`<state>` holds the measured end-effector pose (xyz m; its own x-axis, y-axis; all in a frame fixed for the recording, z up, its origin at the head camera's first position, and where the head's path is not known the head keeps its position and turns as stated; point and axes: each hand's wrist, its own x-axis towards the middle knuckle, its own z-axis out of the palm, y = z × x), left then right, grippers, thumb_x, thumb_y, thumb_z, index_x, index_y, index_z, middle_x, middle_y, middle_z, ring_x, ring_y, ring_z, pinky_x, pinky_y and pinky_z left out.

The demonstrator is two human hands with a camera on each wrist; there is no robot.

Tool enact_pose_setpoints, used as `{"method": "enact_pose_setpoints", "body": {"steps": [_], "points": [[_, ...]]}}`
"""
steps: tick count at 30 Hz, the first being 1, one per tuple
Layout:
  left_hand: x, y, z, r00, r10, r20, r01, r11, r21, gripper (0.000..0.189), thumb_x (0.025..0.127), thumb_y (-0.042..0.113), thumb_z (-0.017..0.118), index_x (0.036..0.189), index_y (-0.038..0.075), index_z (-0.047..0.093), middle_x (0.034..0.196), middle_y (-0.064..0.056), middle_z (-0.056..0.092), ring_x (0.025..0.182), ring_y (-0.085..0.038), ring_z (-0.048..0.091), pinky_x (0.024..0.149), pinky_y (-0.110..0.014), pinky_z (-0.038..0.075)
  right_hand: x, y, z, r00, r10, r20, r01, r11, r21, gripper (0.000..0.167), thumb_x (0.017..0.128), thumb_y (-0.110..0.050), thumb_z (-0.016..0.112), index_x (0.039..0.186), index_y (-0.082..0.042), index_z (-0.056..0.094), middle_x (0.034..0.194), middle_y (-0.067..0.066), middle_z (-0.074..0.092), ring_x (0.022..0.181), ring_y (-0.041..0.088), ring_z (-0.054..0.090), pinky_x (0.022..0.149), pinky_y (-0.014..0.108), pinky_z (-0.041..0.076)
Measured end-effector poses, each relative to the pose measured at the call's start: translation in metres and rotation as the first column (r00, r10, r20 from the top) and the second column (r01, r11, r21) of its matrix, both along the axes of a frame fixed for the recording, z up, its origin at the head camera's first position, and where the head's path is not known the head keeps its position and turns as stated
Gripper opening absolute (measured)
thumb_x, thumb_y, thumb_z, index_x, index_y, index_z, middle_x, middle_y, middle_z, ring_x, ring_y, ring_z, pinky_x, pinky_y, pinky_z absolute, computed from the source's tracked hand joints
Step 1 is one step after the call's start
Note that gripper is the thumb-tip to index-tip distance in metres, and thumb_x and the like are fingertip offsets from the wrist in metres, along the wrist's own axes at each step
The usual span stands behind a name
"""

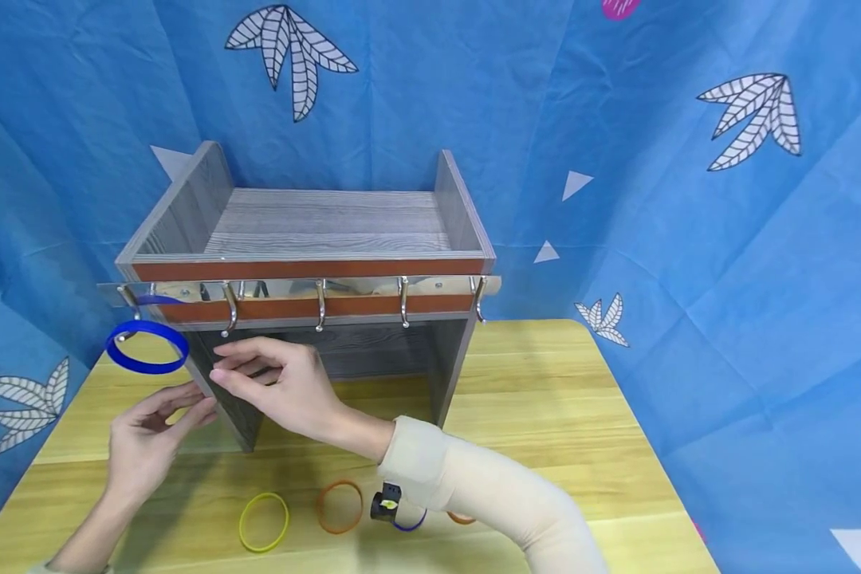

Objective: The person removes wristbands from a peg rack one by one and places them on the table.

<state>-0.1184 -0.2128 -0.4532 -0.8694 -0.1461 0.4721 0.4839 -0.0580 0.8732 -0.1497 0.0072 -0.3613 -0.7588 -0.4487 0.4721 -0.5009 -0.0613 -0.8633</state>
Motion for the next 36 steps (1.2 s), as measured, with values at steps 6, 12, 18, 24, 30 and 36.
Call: {"method": "enact_pose_setpoints", "body": {"steps": [6,12,18,24,30,36], "points": [[-0.001,0.002,0.001,1.0,-0.022,-0.013,0.022,0.999,0.037,0.026,0.083,-0.034,0.062,0.106,-0.022,0.069,0.102,0.001,0.083,0.088,-0.008,0.08,0.069,-0.023,0.068,-0.004,-0.01,0.007,0.998,0.01,0.062,-0.007,0.999,-0.046,0.025,0.099,-0.004,0.071,0.123,0.005,0.072,0.113,0.027,0.077,0.087,-0.012,0.07,0.081,0.026,0.069],[0.001,0.002,0.001,1.0,-0.025,-0.019,0.026,0.999,0.04,0.026,0.084,-0.034,0.061,0.106,-0.023,0.068,0.101,0.001,0.083,0.088,-0.008,0.08,0.069,-0.022,0.068,-0.003,-0.021,0.008,0.996,0.019,0.093,-0.014,0.998,-0.061,0.026,0.099,-0.003,0.071,0.124,0.006,0.072,0.112,0.03,0.076,0.084,-0.013,0.068,0.083,0.023,0.068],[0.0,0.001,0.001,1.0,-0.011,-0.006,0.012,0.999,0.035,0.025,0.084,-0.033,0.062,0.106,-0.021,0.069,0.101,0.001,0.083,0.088,-0.008,0.08,0.069,-0.022,0.068,-0.002,-0.027,0.01,0.995,-0.001,0.102,0.006,0.999,-0.05,0.026,0.099,-0.007,0.073,0.123,0.003,0.074,0.117,0.026,0.077,0.084,-0.011,0.068,0.081,0.022,0.068],[0.001,0.001,0.003,1.0,0.002,0.011,-0.002,1.0,0.028,0.024,0.085,-0.032,0.063,0.106,-0.021,0.069,0.1,0.002,0.083,0.088,-0.007,0.08,0.069,-0.022,0.068,-0.001,-0.03,0.015,0.993,-0.031,0.111,0.033,0.999,-0.016,0.025,0.099,-0.012,0.074,0.121,0.001,0.076,0.115,0.022,0.079,0.082,-0.012,0.067,0.078,0.02,0.067],[0.002,0.001,0.003,1.0,-0.002,0.018,0.001,0.999,0.033,0.025,0.084,-0.032,0.063,0.106,-0.021,0.07,0.1,0.002,0.083,0.088,-0.007,0.08,0.069,-0.023,0.068,0.002,-0.03,0.019,0.991,-0.029,0.132,0.032,0.999,-0.017,0.025,0.1,-0.012,0.074,0.119,0.003,0.076,0.111,0.024,0.079,0.08,-0.013,0.068,0.077,0.019,0.066],[0.001,0.0,0.001,1.0,-0.017,0.001,0.017,0.999,0.033,0.029,0.084,-0.032,0.063,0.109,-0.019,0.07,0.102,0.0,0.083,0.089,-0.008,0.08,0.07,-0.023,0.068,0.008,-0.025,0.021,0.986,-0.002,0.169,0.011,0.999,-0.051,0.025,0.099,-0.009,0.073,0.118,0.006,0.075,0.107,0.029,0.077,0.08,-0.012,0.07,0.081,0.022,0.068]]}}
